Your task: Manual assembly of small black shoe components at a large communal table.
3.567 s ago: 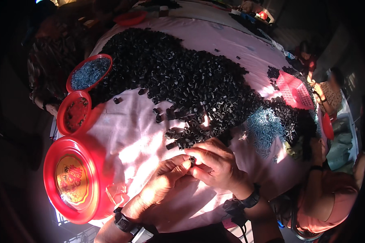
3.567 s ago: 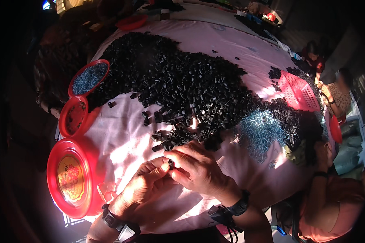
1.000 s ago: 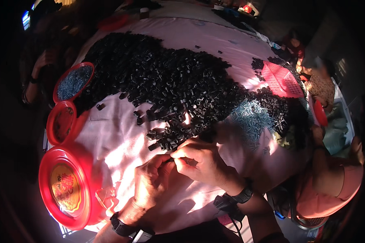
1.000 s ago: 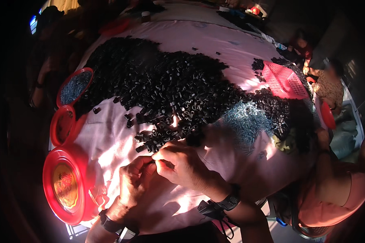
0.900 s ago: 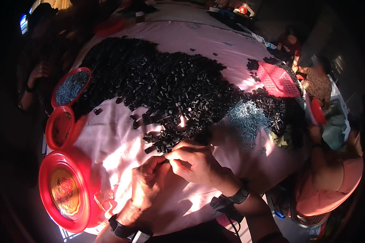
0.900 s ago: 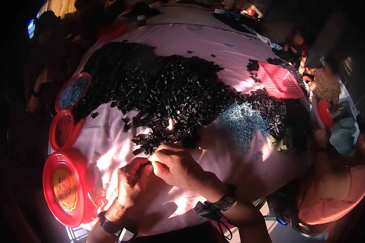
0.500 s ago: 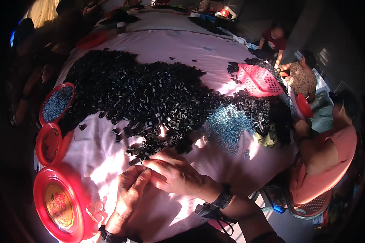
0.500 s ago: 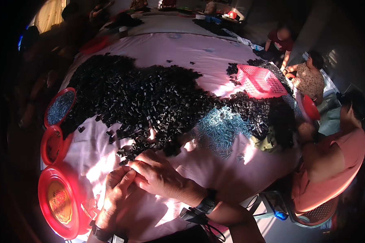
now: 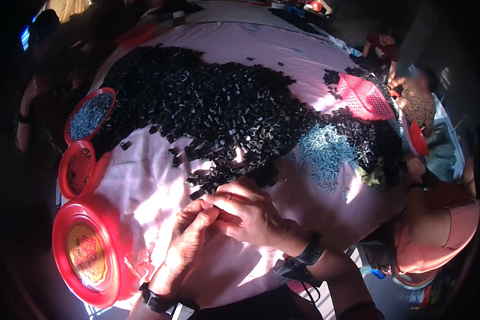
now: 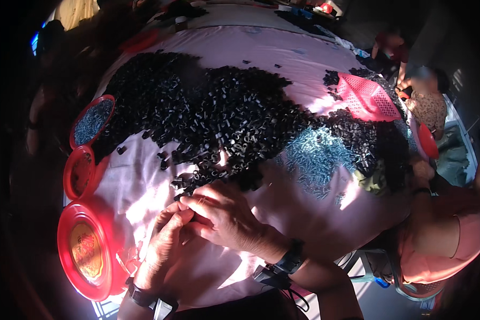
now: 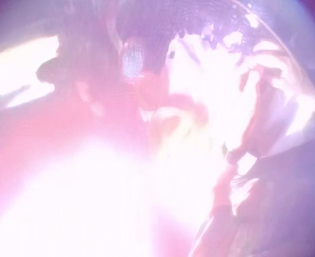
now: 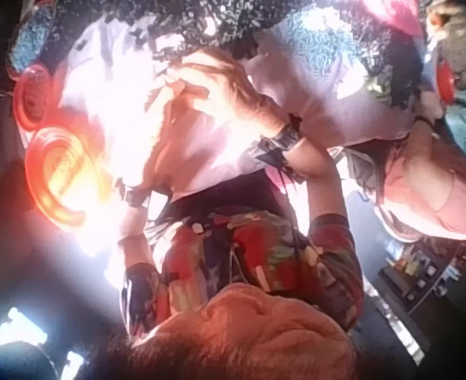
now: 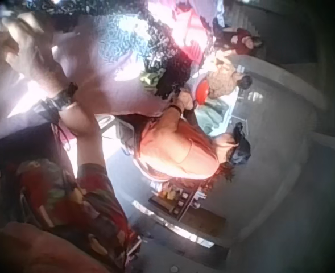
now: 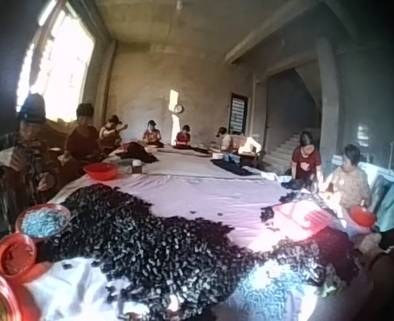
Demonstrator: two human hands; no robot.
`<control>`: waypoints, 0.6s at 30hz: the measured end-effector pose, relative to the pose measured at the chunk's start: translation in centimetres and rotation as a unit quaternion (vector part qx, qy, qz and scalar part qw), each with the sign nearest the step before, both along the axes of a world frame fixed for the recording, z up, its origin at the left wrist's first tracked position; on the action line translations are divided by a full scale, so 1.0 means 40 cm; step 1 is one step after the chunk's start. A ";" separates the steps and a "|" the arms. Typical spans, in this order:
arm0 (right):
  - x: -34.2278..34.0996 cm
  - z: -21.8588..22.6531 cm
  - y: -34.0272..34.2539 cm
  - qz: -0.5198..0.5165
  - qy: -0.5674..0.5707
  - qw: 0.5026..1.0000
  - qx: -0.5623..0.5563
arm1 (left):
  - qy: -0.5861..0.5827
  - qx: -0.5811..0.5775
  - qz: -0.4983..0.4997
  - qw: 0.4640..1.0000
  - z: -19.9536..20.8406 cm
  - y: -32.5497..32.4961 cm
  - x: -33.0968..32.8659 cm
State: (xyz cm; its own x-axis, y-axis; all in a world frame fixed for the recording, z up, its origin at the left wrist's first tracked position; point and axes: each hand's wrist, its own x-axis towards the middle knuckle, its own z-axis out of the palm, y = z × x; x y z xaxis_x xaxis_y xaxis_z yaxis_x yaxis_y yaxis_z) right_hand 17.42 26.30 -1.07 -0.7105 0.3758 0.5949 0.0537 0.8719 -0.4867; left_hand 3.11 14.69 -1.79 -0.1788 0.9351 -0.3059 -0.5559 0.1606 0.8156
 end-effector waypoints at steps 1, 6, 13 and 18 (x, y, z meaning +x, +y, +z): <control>-0.002 -0.009 -0.002 0.005 -0.004 1.000 -0.019 | 0.001 0.000 -0.004 1.000 0.017 -0.004 0.003; -0.008 -0.010 -0.003 0.019 0.004 0.999 -0.027 | -0.013 -0.015 -0.016 1.000 0.018 -0.007 -0.009; 0.008 -0.010 0.018 0.018 0.004 1.000 0.022 | -0.067 0.006 -0.041 0.997 0.031 -0.017 -0.004; 0.009 -0.017 0.022 0.044 -0.008 0.999 0.032 | -0.049 0.009 -0.065 0.997 0.010 -0.018 -0.011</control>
State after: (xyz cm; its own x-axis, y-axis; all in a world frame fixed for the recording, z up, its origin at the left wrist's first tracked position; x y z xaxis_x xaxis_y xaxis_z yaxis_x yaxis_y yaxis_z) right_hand 17.80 27.19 -1.74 -0.7484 0.2742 0.6039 -0.0165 0.9026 -0.4303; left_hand 2.69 13.95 -1.38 -0.0255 0.9539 -0.2989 -0.6078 0.2226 0.7623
